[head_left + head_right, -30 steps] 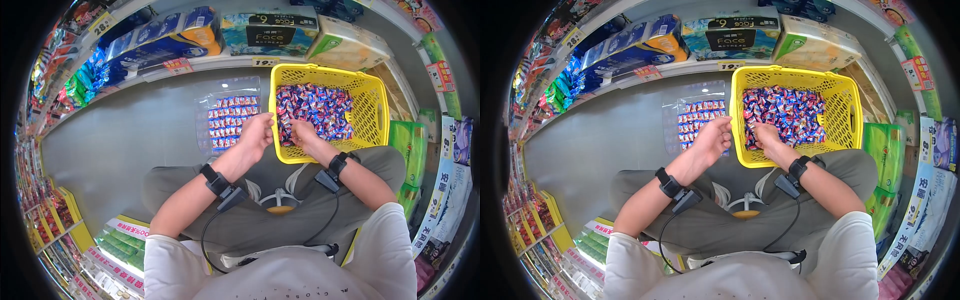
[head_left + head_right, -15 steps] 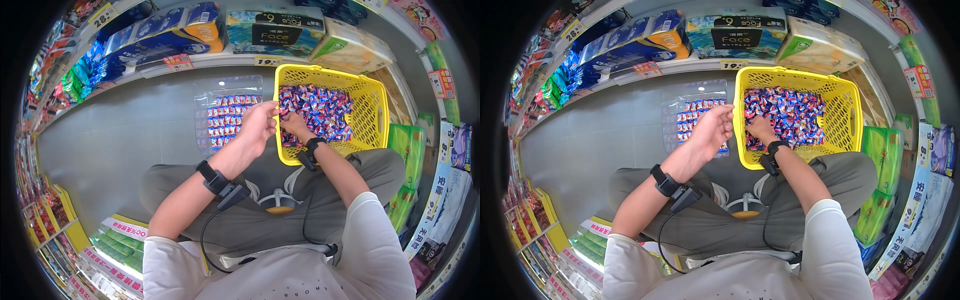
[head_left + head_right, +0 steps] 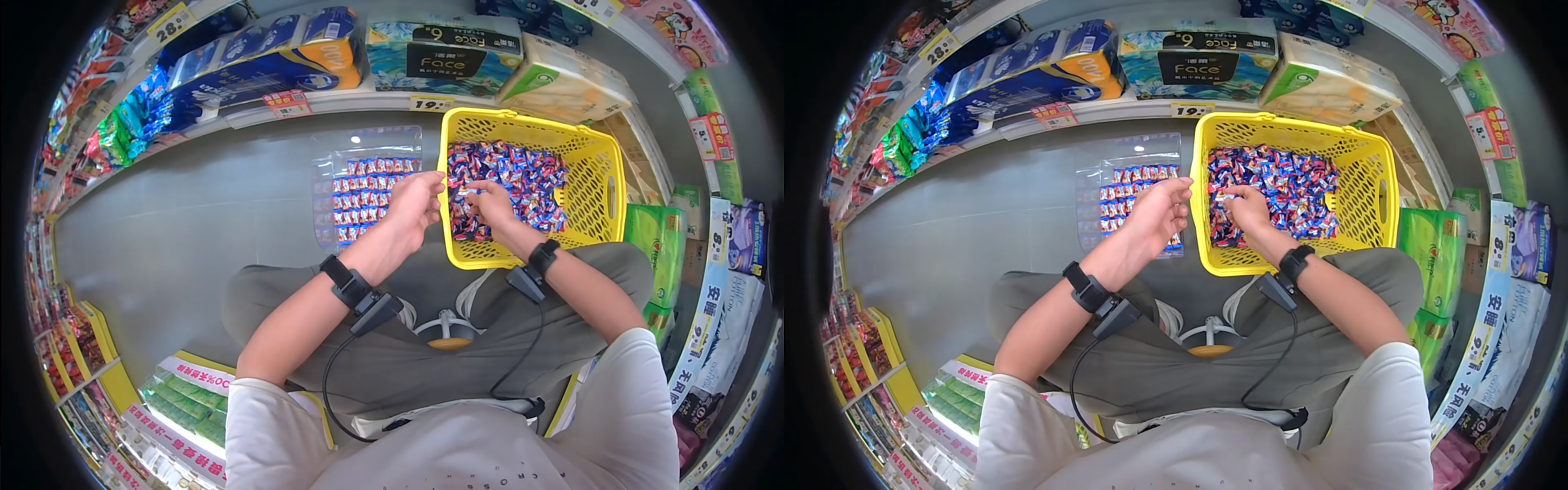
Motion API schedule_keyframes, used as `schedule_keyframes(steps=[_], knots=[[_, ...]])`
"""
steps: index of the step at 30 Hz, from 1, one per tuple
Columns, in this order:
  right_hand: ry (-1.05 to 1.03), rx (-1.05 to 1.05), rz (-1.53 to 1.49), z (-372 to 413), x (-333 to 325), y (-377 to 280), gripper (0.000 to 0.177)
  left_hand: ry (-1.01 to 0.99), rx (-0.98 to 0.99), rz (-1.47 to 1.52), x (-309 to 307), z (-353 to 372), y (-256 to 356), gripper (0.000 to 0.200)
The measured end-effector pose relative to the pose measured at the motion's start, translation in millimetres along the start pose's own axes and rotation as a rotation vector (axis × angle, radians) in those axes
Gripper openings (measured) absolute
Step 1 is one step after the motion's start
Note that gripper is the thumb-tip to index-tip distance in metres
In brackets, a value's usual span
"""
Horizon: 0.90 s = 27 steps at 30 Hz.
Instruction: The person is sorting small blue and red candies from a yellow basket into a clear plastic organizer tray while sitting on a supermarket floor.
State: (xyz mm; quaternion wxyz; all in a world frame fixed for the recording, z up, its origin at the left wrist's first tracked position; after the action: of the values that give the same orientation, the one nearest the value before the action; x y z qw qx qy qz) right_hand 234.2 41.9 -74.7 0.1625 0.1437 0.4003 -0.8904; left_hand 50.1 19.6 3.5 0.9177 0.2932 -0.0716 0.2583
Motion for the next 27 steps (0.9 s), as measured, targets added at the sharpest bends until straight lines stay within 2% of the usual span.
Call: schedule_keyframes(steps=[2, 3, 6, 10, 14, 16, 18, 19, 23, 27], knots=[[-0.024, 0.206, -0.528, 16.3, 0.1, -4.4, 0.029, 0.03, 0.049, -0.066, 0.6, -1.8, -2.8, 0.017], [-0.101, 0.25, -0.663, 21.7, 0.8, -4.5, 0.028, 0.061, 0.098, -0.133, 0.1, -3.9, -4.5, 0.017], [-0.033, 0.297, -0.798, 53.9, 6.5, -23.2, 0.026, 0.004, 0.091, -0.262, -3.6, -14.6, -15.6, 0.023], [-0.11, 0.176, -0.75, 66.5, 16.3, -35.9, 0.027, -0.037, 0.13, -0.209, -8.7, -15.5, -25.3, 0.02], [-0.075, 0.068, -0.718, 64.0, 12.7, -38.2, 0.026, -0.062, 0.081, -0.205, -10.0, -21.4, -24.9, 0.017], [-0.018, 0.076, -0.709, 61.6, 9.9, -37.1, 0.024, -0.037, 0.088, -0.23, -11.5, -25.7, -25.5, 0.017], [-0.128, 0.153, -0.755, 53.6, 11.0, -29.0, 0.022, -0.054, 0.115, -0.279, -14.0, -27.6, -23.6, 0.017], [-0.104, 0.18, -0.766, 55.8, 10.6, -28.3, 0.019, -0.048, 0.106, -0.296, -14.3, -27.2, -22.5, 0.016], [-0.087, 0.124, -0.803, 55.2, 11.0, -27.3, 0.02, -0.059, 0.094, -0.286, -12.1, -24.4, -21.8, 0.015], [-0.043, 0.059, -0.76, 58.5, 10.3, -35.7, 0.023, -0.045, 0.169, -0.326, -11.9, -23.5, -25.3, 0.012]])
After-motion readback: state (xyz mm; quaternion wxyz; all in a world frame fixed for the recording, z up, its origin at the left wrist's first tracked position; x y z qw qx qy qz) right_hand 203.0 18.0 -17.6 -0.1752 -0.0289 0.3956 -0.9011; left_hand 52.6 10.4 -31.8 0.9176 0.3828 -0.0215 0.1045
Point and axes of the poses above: each hand's wrist, its own z-axis away from the middle knuckle, its own x-axis out of the palm, y = z × x, the point moved 2 cm from there along -z, towards the middle knuckle, and after that the axes turned 7 degrees about y, right-handed, at the moved point
